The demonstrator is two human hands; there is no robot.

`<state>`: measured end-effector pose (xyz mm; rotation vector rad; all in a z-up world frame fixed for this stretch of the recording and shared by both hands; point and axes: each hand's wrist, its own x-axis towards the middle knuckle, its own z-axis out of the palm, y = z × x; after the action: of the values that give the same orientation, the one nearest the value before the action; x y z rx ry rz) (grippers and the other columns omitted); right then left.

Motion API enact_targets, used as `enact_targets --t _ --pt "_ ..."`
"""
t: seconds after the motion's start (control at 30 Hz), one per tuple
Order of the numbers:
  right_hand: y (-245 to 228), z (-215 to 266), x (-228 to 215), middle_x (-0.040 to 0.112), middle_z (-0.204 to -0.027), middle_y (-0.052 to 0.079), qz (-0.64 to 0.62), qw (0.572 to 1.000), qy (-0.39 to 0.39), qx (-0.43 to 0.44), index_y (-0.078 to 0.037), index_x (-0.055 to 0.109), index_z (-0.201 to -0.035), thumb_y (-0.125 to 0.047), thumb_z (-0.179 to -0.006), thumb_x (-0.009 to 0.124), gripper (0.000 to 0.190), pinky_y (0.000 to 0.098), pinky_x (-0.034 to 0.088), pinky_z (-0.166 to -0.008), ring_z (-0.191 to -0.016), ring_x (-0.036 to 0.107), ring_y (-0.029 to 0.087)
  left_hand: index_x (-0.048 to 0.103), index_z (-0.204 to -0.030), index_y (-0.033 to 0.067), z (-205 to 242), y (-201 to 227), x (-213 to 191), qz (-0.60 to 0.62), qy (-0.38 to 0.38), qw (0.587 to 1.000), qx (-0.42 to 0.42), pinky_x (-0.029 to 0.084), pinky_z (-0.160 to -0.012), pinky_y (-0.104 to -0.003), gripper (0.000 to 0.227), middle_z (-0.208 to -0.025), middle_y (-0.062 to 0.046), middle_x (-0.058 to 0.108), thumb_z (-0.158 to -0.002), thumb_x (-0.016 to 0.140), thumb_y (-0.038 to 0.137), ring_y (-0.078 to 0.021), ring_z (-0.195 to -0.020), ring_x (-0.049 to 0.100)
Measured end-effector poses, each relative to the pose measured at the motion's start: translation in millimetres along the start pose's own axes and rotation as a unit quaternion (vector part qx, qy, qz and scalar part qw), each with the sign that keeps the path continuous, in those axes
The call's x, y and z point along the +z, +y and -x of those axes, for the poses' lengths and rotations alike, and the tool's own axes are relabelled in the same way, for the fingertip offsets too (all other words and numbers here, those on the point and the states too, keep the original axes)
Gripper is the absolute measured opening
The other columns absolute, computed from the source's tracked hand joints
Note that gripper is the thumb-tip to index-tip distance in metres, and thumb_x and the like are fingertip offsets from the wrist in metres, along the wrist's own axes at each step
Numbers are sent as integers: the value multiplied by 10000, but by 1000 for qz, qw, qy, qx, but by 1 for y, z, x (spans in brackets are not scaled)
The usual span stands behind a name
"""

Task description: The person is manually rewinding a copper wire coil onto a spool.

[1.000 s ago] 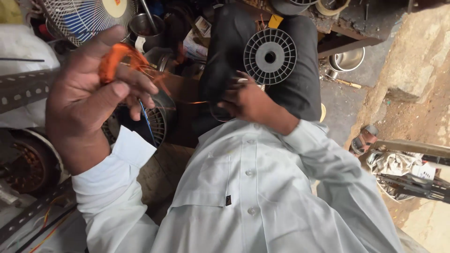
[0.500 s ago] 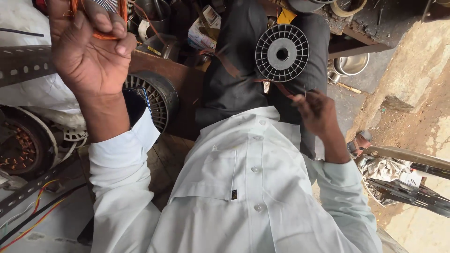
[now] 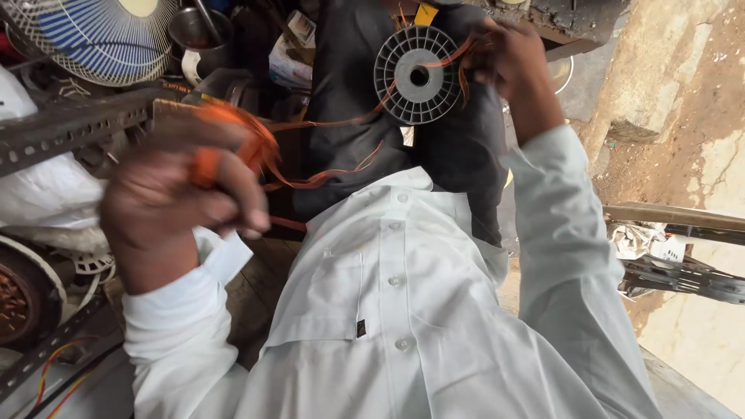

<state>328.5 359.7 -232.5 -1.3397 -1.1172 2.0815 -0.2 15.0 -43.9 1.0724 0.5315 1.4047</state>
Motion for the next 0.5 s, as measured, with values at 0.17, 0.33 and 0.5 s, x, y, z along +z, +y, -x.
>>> enact_targets --t 0.17,0.33,0.5 --pt "84 -139 4 692 -784 79 524 779 -1 -345 -18 713 -1101 -129 -980 669 170 364 499 -514 -634 670 210 428 -1553 3 -18 -3 36 -166 7 972 -164 570 -660 -249 582 -1034 -192 717 -993 522 -123 -187 -841 677" --pt "44 19 189 728 -797 154 682 627 -146 -347 -97 764 -819 -498 -702 793 418 475 569 -696 -791 705 359 490 -1544 34 -8 2 40 -81 142 983 -78 578 -683 -230 526 -1002 -165 730 -1030 536 -68 -149 -844 712" --pt "82 114 143 712 -865 90 679 573 -209 -408 -133 760 -852 -214 -843 635 149 425 556 -714 -849 691 269 427 -1562 65 -5 19 8 -140 37 978 -150 618 -714 -262 601 -1011 -168 758 -981 544 -39 -169 -888 738"
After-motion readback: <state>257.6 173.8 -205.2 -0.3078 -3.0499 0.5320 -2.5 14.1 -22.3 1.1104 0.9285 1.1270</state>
